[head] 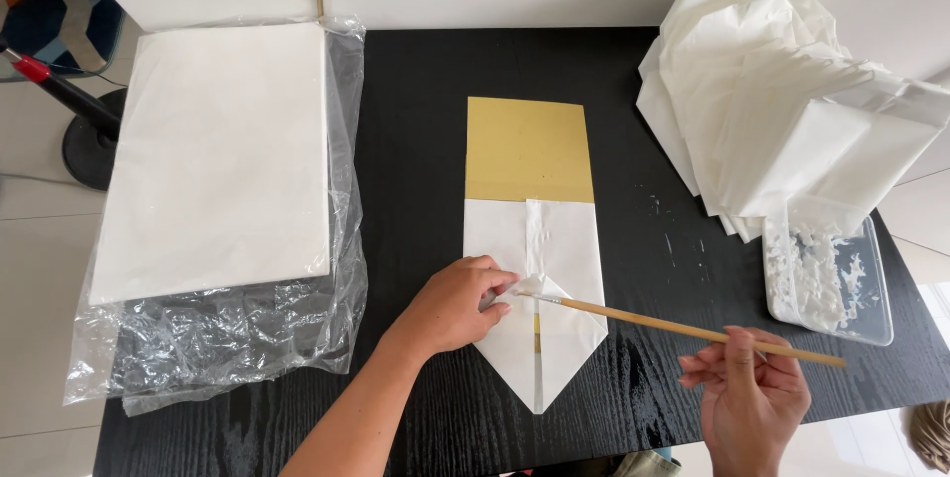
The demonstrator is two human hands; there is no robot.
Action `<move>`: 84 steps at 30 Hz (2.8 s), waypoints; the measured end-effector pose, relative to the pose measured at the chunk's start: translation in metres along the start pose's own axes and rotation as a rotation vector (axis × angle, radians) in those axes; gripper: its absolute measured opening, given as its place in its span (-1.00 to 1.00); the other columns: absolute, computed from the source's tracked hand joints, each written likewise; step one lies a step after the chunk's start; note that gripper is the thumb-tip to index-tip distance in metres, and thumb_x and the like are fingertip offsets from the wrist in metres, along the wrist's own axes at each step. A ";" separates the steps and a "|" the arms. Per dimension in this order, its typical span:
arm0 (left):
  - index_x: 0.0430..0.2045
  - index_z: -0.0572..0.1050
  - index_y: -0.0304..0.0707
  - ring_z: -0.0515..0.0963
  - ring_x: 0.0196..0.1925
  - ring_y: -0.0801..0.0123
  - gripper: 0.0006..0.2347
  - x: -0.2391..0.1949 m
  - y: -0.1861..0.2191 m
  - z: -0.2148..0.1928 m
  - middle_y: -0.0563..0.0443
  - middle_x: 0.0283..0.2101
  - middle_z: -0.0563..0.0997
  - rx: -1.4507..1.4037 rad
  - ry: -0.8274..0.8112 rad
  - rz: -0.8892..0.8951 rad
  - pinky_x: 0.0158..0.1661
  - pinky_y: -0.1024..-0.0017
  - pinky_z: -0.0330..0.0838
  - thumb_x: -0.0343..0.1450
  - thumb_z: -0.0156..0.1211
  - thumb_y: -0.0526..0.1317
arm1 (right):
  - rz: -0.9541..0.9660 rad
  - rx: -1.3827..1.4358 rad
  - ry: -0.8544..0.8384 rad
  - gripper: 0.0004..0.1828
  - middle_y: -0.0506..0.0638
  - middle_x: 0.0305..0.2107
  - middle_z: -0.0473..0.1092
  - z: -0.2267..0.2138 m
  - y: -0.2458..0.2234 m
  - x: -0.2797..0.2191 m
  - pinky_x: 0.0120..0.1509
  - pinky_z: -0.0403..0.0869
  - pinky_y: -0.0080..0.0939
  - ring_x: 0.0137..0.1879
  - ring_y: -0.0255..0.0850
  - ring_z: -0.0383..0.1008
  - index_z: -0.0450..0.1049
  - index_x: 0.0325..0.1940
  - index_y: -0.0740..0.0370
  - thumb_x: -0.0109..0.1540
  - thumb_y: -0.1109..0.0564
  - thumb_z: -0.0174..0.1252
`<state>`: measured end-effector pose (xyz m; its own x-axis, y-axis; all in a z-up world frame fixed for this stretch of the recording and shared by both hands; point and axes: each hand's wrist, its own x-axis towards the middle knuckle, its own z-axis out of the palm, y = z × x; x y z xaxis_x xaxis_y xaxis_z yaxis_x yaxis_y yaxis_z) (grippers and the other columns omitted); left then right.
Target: Folding paper sheets and applying glue with a brush to assemble paper bags
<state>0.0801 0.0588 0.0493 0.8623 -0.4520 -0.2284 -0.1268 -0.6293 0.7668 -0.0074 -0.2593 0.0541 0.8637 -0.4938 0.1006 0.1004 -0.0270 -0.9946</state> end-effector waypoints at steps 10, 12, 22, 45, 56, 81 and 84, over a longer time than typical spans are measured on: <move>-0.01 0.57 -0.14 0.56 -0.16 0.38 -0.75 -0.002 0.002 -0.006 0.17 -0.14 0.55 -0.039 -0.036 -0.015 -0.11 0.39 0.46 0.42 0.27 -0.24 | -0.066 0.012 0.013 -0.80 0.02 -0.57 0.31 0.009 -0.003 -0.002 -0.39 0.39 -0.25 -0.49 -0.19 0.34 0.47 -0.01 0.30 0.41 0.09 0.19; 0.01 0.57 -0.13 0.54 -0.15 0.40 -0.72 -0.001 0.002 -0.007 0.20 -0.11 0.55 -0.049 -0.043 -0.040 -0.09 0.40 0.45 0.41 0.28 -0.22 | -0.089 0.064 -0.023 -0.85 0.18 -0.10 0.51 0.013 -0.006 -0.004 -0.42 0.52 -0.28 -0.28 -0.11 0.61 0.41 0.04 0.28 0.43 0.17 0.11; 0.05 0.54 -0.14 0.54 -0.13 0.41 -0.67 -0.002 0.004 -0.009 0.18 -0.07 0.57 -0.070 -0.055 -0.059 -0.07 0.41 0.47 0.39 0.30 -0.20 | -0.135 0.010 0.031 -0.86 0.26 -0.19 0.51 0.019 -0.015 -0.003 -0.25 0.67 -0.16 -0.35 -0.04 0.59 0.35 -0.03 0.27 0.48 0.14 0.10; 0.08 0.55 -0.10 0.55 -0.08 0.43 -0.66 0.000 -0.001 -0.006 0.18 -0.02 0.57 -0.089 -0.057 -0.045 -0.02 0.44 0.48 0.39 0.31 -0.21 | -0.147 0.059 -0.034 -0.84 0.21 -0.27 0.50 0.031 -0.009 -0.003 -0.36 0.68 -0.20 -0.46 -0.13 0.58 0.32 -0.04 0.31 0.49 0.13 0.05; 0.12 0.49 -0.10 0.53 -0.11 0.41 -0.62 -0.001 0.002 -0.007 0.17 -0.05 0.58 -0.096 -0.048 -0.058 -0.04 0.41 0.47 0.39 0.30 -0.20 | -0.170 0.055 -0.015 -0.85 0.19 -0.30 0.50 0.032 -0.020 -0.002 -0.39 0.68 -0.22 -0.46 -0.14 0.58 0.33 -0.04 0.27 0.49 0.12 0.07; 0.08 0.52 -0.15 0.49 -0.17 0.41 -0.62 -0.002 0.005 -0.010 0.19 -0.10 0.54 -0.054 -0.073 -0.042 -0.06 0.39 0.45 0.36 0.34 -0.18 | -0.251 -0.077 -0.067 -0.85 0.30 -0.23 0.48 0.034 -0.028 -0.006 -0.32 0.69 -0.10 -0.44 -0.06 0.58 0.28 -0.01 0.40 0.47 0.20 0.01; -0.14 0.54 -0.09 0.47 -0.18 0.42 -0.76 -0.001 0.003 -0.009 0.19 -0.20 0.49 -0.043 -0.068 -0.043 -0.09 0.41 0.39 0.35 0.36 -0.18 | -0.292 -0.120 -0.077 -0.82 0.30 -0.21 0.46 0.029 -0.032 -0.005 -0.28 0.70 -0.07 -0.40 -0.04 0.59 0.27 0.01 0.40 0.47 0.18 -0.01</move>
<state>0.0829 0.0632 0.0567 0.8310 -0.4680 -0.3007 -0.0678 -0.6217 0.7803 -0.0004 -0.2303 0.0857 0.8420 -0.3833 0.3797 0.2949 -0.2623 -0.9188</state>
